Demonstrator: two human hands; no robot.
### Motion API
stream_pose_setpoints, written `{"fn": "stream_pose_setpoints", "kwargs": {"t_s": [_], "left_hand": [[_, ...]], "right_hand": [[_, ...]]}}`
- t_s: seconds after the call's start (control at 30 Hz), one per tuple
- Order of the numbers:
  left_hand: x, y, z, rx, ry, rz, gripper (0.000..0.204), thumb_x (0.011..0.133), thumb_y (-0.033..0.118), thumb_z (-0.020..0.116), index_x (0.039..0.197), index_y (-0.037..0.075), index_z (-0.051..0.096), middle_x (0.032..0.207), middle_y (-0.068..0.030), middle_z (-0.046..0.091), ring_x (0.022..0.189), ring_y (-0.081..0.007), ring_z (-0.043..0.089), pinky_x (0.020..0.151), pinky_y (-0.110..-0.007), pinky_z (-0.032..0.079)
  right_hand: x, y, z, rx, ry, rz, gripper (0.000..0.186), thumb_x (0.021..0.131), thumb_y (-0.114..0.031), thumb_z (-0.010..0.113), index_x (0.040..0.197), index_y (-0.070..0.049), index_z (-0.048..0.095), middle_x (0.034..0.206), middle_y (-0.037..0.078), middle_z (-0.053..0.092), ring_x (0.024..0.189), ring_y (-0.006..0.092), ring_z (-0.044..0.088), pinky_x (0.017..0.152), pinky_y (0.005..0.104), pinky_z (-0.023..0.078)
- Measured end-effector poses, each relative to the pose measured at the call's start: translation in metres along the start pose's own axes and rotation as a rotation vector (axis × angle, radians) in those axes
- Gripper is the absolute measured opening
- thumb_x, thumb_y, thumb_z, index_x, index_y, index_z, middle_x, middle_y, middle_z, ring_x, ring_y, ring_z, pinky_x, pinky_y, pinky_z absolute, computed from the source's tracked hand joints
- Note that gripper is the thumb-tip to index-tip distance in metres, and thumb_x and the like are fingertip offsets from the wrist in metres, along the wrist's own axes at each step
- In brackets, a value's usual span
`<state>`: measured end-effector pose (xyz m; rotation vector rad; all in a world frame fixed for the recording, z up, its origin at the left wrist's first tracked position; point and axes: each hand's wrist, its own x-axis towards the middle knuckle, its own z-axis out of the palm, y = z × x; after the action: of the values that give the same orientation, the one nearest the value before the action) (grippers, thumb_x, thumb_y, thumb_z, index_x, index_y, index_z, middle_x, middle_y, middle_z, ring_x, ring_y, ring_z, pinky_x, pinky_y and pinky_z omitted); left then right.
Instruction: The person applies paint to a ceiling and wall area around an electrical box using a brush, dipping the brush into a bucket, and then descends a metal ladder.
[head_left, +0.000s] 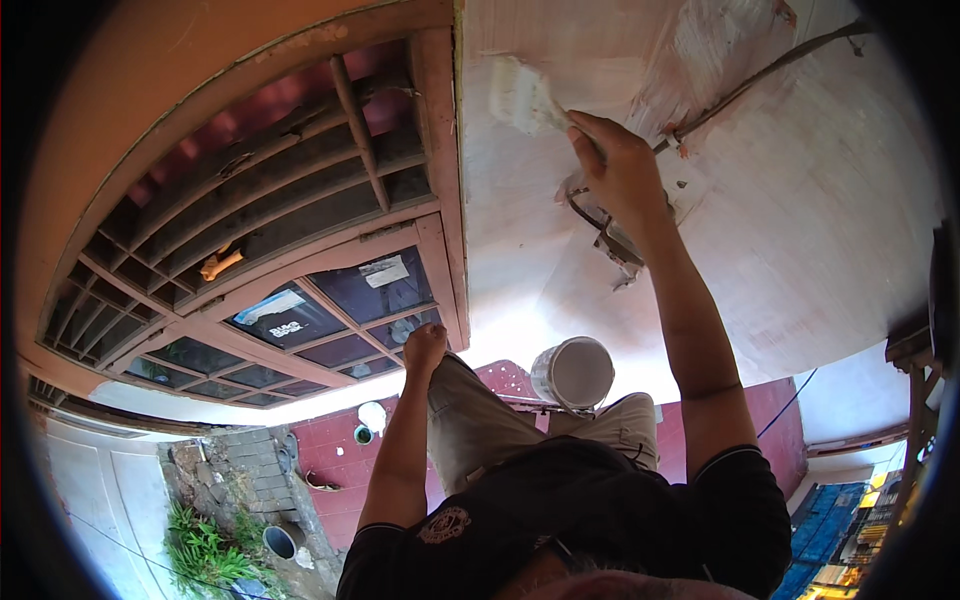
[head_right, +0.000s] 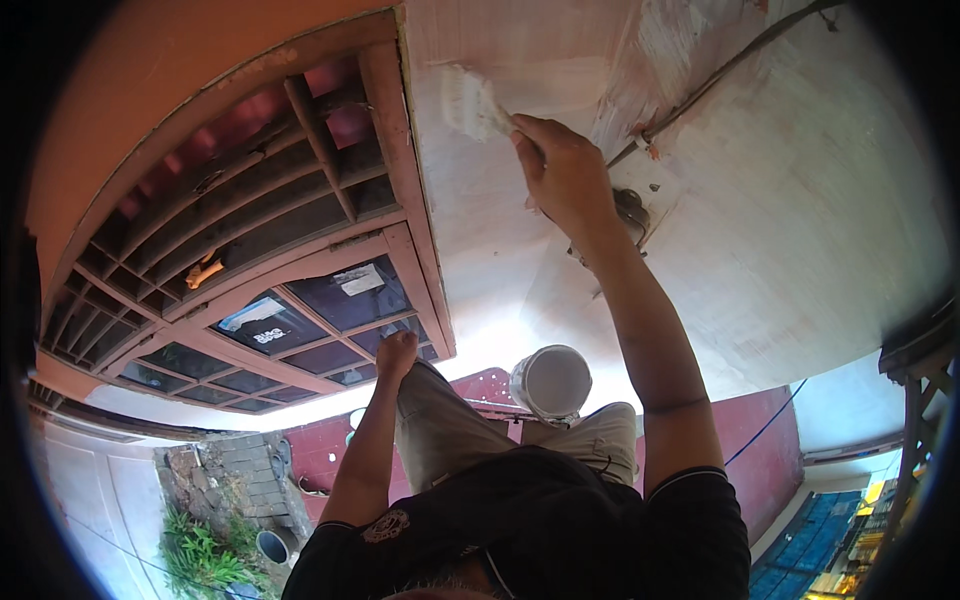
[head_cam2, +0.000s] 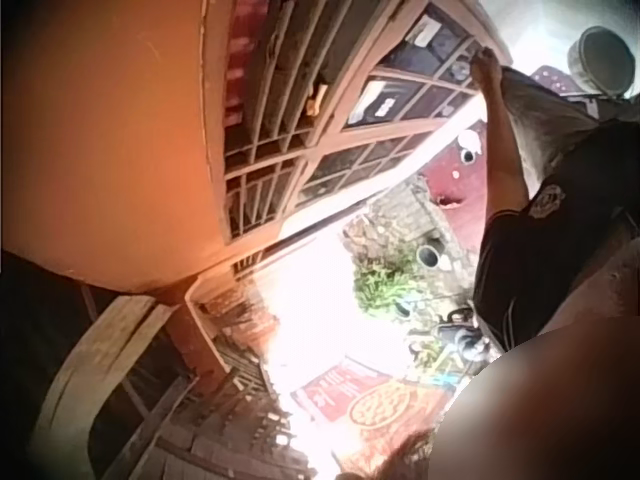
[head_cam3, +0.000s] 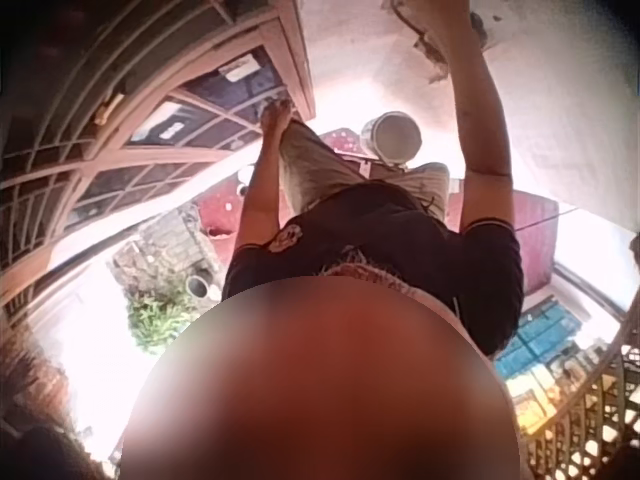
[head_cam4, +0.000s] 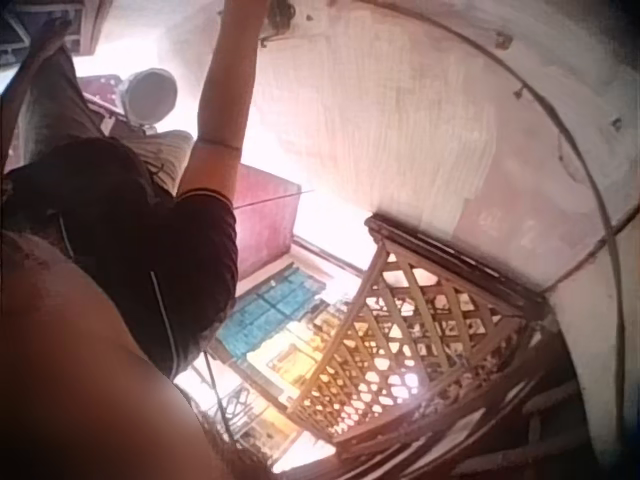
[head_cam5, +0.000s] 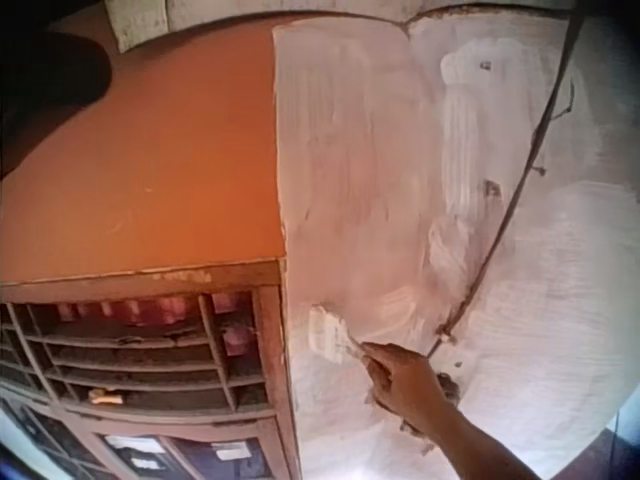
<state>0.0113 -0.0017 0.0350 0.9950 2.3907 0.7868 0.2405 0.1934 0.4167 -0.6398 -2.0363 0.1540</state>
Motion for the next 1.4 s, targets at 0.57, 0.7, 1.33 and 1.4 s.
{"fn": "stream_pose_setpoints", "kwargs": {"t_s": [0.57, 0.7, 1.33, 1.4], "left_hand": [[-0.003, 0.000, -0.003, 0.040, 0.015, 0.032, 0.042, 0.091, 0.043, 0.050, 0.098, 0.009, 0.073, 0.102, -0.0191, 0.072, 0.097, -0.0404, 0.068, 0.087, -0.048, 0.053], [-0.006, 0.012, -0.003, 0.079, 0.010, 0.002, 0.041, 0.091, 0.042, 0.050, 0.098, 0.009, 0.073, 0.101, -0.0192, 0.072, 0.096, -0.0403, 0.068, 0.086, -0.048, 0.053], [-0.004, 0.003, -0.005, 0.052, 0.007, 0.021, 0.043, 0.092, 0.044, 0.048, 0.099, 0.009, 0.073, 0.104, -0.0202, 0.071, 0.099, -0.0406, 0.067, 0.091, -0.049, 0.052], [-0.004, -0.002, -0.003, 0.054, 0.001, 0.017, 0.043, 0.091, 0.044, 0.048, 0.099, 0.009, 0.073, 0.104, -0.0204, 0.071, 0.099, -0.0406, 0.067, 0.090, -0.049, 0.052]], "right_hand": [[0.053, -0.026, -0.035, -0.067, 0.069, -0.076, 0.026, 0.094, -0.024, 0.066, 0.112, -0.006, 0.072, 0.103, 0.016, 0.073, 0.092, 0.0350, 0.070, 0.082, 0.0374, 0.055], [0.059, -0.030, -0.026, -0.071, 0.043, -0.140, 0.028, 0.095, -0.026, 0.066, 0.115, -0.007, 0.071, 0.106, 0.017, 0.072, 0.096, 0.0341, 0.069, 0.085, 0.0362, 0.054], [0.060, -0.029, -0.018, -0.020, 0.187, -0.223, 0.024, 0.093, -0.020, 0.066, 0.110, -0.003, 0.071, 0.103, 0.017, 0.072, 0.090, 0.0342, 0.070, 0.081, 0.0381, 0.056], [0.065, -0.036, -0.021, 0.005, 0.224, -0.225, 0.024, 0.093, -0.019, 0.066, 0.110, -0.003, 0.071, 0.102, 0.017, 0.072, 0.090, 0.0342, 0.070, 0.081, 0.0383, 0.056]]}}
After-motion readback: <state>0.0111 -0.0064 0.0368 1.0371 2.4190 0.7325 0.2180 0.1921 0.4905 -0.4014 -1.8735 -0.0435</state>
